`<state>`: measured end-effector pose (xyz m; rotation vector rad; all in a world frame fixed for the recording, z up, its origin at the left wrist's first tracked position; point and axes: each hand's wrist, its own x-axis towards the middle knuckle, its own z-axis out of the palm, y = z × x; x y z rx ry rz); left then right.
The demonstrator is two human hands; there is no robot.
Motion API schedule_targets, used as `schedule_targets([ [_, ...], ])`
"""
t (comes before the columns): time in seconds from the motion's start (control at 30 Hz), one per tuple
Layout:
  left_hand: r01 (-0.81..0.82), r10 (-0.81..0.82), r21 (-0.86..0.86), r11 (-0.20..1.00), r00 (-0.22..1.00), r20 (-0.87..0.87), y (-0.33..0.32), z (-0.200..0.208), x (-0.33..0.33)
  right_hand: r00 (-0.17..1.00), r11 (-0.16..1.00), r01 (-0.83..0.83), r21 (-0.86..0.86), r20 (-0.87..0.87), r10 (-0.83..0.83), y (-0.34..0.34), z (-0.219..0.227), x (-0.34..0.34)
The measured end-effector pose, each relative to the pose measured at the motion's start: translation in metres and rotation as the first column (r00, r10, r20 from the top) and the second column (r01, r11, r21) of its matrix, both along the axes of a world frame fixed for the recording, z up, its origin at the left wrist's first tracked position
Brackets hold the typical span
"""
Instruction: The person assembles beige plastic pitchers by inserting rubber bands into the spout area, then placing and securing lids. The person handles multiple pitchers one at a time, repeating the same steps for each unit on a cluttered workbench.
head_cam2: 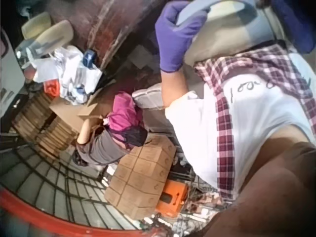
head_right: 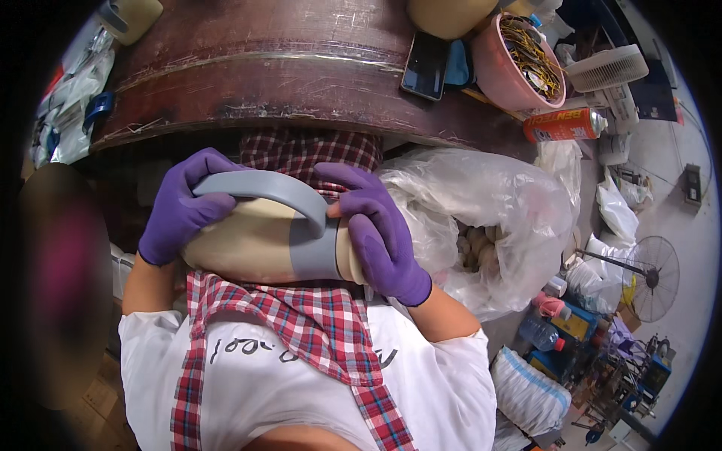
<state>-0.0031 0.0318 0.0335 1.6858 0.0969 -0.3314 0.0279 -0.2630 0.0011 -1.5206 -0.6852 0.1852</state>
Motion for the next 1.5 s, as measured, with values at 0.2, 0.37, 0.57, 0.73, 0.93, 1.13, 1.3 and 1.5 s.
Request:
schedule_targets([
  [0.2,0.013,-0.482,0.587,0.810,0.585,0.652,-0.042,0.018,-0.004,0.863,0.995,0.098,-0.026,-0.495,-0.098,0.011,-0.047,0.022],
  [0.37,-0.030,0.031,-0.006,1.000,0.950,0.311,-0.016,0.004,0.017,0.950,0.968,0.198,0.153,-0.274,-0.151,0.019,-0.011,0.038],
  [0.57,0.040,-0.055,-0.387,0.921,0.998,-0.028,-0.006,-0.013,0.032,0.699,0.915,-0.339,-0.219,0.592,0.401,0.010,0.037,0.052],
  [0.73,-0.013,0.056,-0.091,0.996,0.868,0.494,-0.027,-0.009,0.019,0.989,0.982,0.136,0.130,-0.067,-0.128,0.006,-0.021,0.033],
  [0.93,-0.073,-0.096,0.199,0.977,0.682,0.725,-0.037,0.003,0.009,0.638,0.909,0.242,0.340,-0.761,0.115,-0.006,-0.033,0.066],
  [1.13,-0.087,-0.081,0.186,0.979,0.669,0.739,-0.044,0.006,0.003,0.943,0.987,0.159,0.019,-0.299,-0.146,-0.011,-0.003,0.044],
  [1.3,-0.111,0.129,-0.072,0.991,0.920,0.371,-0.030,0.019,0.029,0.959,0.978,0.189,0.093,-0.234,-0.163,-0.003,0.028,0.046],
  [1.5,-0.143,-0.233,0.361,0.922,0.539,0.809,-0.047,0.045,0.021,0.969,0.992,0.043,-0.118,-0.235,-0.070,-0.028,0.038,0.070],
])
